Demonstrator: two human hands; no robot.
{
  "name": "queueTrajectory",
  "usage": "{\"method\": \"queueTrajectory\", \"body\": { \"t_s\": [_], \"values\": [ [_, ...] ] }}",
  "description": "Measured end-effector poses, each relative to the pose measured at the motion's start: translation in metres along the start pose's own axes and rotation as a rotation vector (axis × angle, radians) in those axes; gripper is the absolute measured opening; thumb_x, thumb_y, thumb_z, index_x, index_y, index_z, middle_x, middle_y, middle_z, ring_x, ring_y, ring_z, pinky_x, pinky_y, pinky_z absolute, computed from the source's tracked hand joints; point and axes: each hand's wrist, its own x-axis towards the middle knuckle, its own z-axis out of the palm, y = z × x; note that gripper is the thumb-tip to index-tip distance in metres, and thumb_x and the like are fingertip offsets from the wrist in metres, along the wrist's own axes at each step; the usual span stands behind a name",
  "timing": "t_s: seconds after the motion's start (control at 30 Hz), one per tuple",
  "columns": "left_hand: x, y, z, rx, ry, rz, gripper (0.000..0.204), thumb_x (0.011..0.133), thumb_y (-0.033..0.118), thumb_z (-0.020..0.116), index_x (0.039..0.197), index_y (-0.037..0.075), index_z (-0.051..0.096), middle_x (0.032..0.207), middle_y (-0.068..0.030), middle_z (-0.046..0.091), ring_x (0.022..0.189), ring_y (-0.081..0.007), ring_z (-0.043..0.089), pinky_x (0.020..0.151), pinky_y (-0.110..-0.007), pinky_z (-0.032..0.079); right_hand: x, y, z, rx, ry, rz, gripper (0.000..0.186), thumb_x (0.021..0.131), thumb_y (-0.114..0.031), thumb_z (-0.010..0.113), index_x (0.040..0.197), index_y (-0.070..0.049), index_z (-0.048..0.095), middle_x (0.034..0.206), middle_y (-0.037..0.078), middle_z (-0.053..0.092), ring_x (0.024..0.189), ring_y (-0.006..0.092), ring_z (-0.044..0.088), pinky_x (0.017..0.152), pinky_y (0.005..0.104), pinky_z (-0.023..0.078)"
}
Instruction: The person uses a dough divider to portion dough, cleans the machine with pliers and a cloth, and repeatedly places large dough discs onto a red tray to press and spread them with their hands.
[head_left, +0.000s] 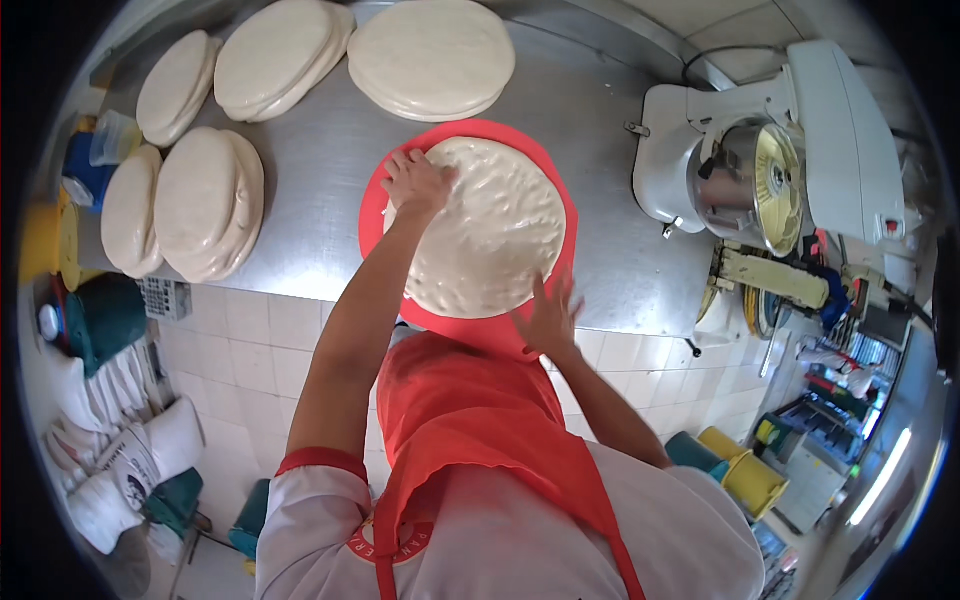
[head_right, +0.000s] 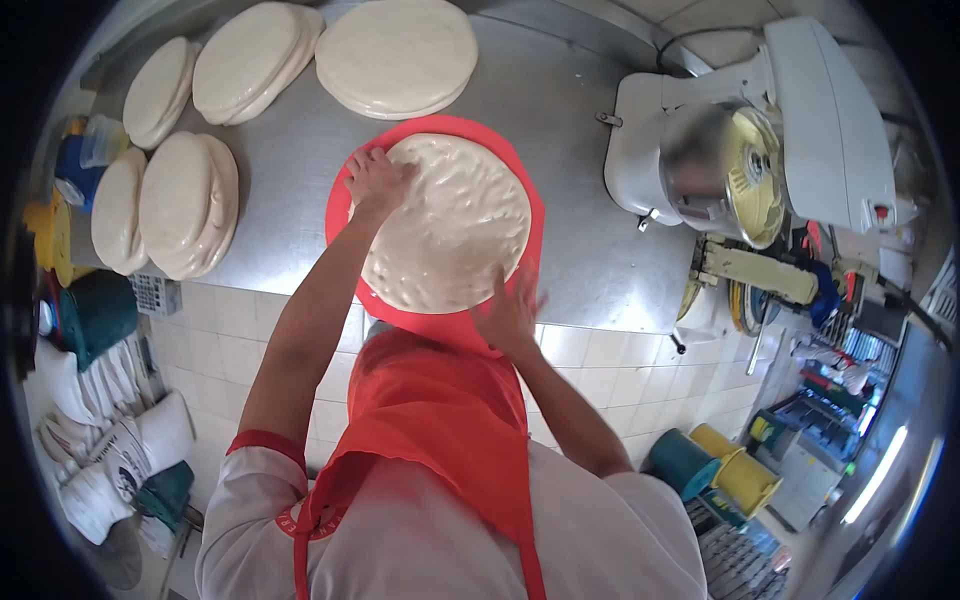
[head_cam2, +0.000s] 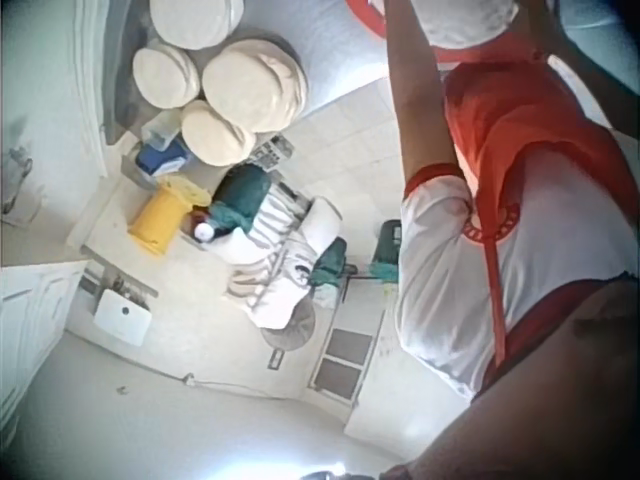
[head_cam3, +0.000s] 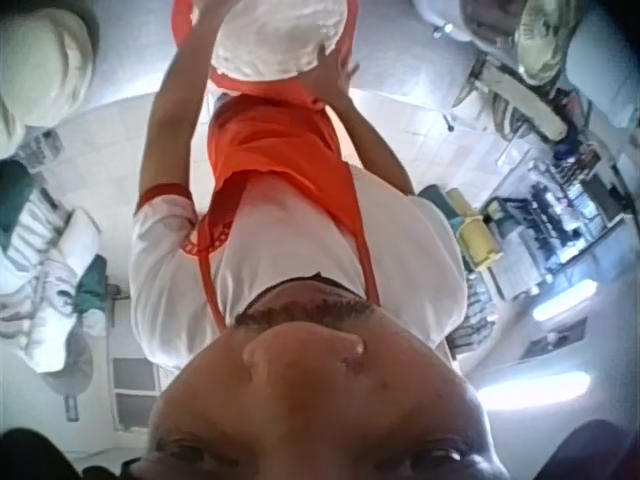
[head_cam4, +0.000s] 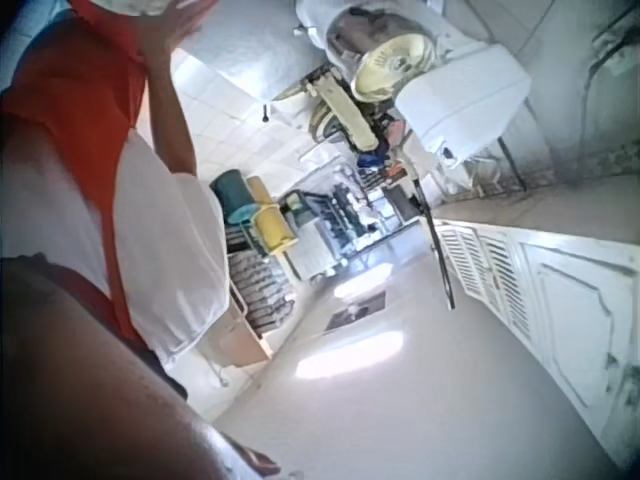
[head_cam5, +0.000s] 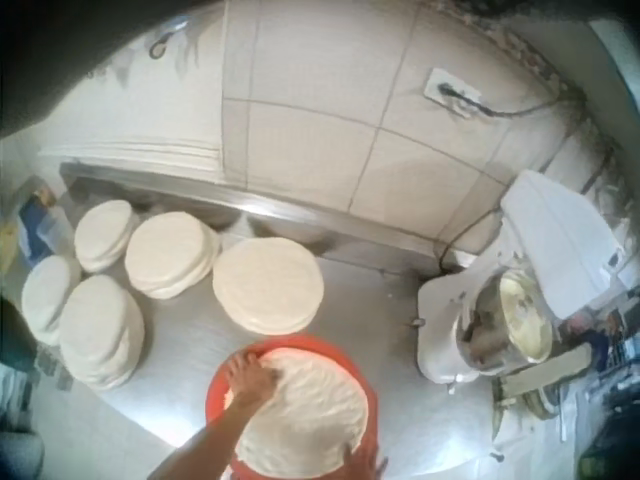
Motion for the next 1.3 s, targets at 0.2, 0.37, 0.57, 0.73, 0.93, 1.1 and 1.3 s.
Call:
{"method": "queueTrajectory", "body": {
  "t_s": [0.2,0.37,0.57,0.73,0.93,1.1,1.3],
  "values": [
    [0.027,-0.037,-0.014,-0.298,-0.354,0.161,0.043,0.089,0.034,0.068,0.113,0.002,0.048,0.108,-0.0216,0.066,0.1,-0.0403,0.064,0.083,-0.05,0.052,0.164,-0.051,-0.029,-0.215,0.159,-0.254,0.101,0.081,-0.069,0.06,0.158,-0.024,0.013,0.163,0.02,-0.001,0.146,0.0518,0.003,0.112,0.0698,0.016],
    [0.018,-0.066,-0.01,-0.294,-0.125,0.049,0.046,0.086,0.038,0.071,0.113,0.006,0.052,0.109,-0.0155,0.065,0.098,-0.0382,0.064,0.085,-0.049,0.052,0.217,-0.042,-0.081,-0.275,-0.304,-0.352,0.105,0.076,-0.069,0.066,0.158,-0.026,0.015,0.164,0.018,0.0,0.146,0.0521,0.007,0.107,0.0722,0.025],
    [-0.004,-0.075,0.005,-0.356,-0.089,-0.022,0.052,0.084,0.021,0.071,0.128,0.004,0.049,0.126,-0.0195,0.054,0.12,-0.0378,0.05,0.099,-0.046,0.046,0.202,-0.104,-0.061,-0.523,-0.092,-0.551,0.108,0.074,-0.067,0.069,0.158,-0.024,0.015,0.164,0.019,0.001,0.148,0.0469,0.006,0.113,0.0651,0.022],
    [-0.065,-0.06,-0.016,-0.475,0.078,0.067,0.062,0.085,0.017,0.065,0.14,0.0,0.041,0.142,-0.0242,0.041,0.136,-0.0401,0.036,0.113,-0.046,0.033,0.243,-0.116,-0.09,-0.498,-0.265,-0.612,0.109,0.073,-0.064,0.072,0.158,-0.026,0.015,0.164,0.018,-0.001,0.147,0.0506,0.007,0.113,0.0673,0.02],
    [-0.172,-0.052,-0.011,-0.381,-0.205,0.179,0.087,0.085,0.037,0.069,0.153,0.005,0.025,0.16,-0.0205,0.015,0.15,-0.0379,0.01,0.121,-0.047,0.018,0.225,-0.131,-0.084,-0.134,-0.22,-0.797,0.075,0.087,-0.047,0.066,0.15,-0.016,0.039,0.157,0.025,0.025,0.144,0.0425,0.027,0.115,0.044,0.032],
    [-0.141,-0.064,-0.042,-0.054,-0.466,0.232,0.109,0.071,0.065,0.073,0.154,0.011,0.027,0.16,-0.016,0.021,0.15,-0.0346,0.012,0.119,-0.052,0.019,0.118,-0.045,0.032,-0.251,0.294,-0.384,0.07,0.096,-0.053,0.048,0.156,-0.024,0.024,0.162,0.018,0.011,0.148,0.0416,0.016,0.115,0.0618,0.02],
    [-0.046,-0.033,-0.037,-0.022,-0.453,0.146,0.093,0.076,0.065,0.069,0.144,0.008,0.042,0.135,-0.0184,0.055,0.139,-0.0358,0.037,0.11,-0.054,0.034,0.086,-0.052,0.046,-0.2,0.345,-0.226,0.064,0.097,-0.052,0.046,0.154,-0.03,0.028,0.164,0.013,0.01,0.148,0.0435,0.012,0.117,0.0619,0.012]
  ]
}}
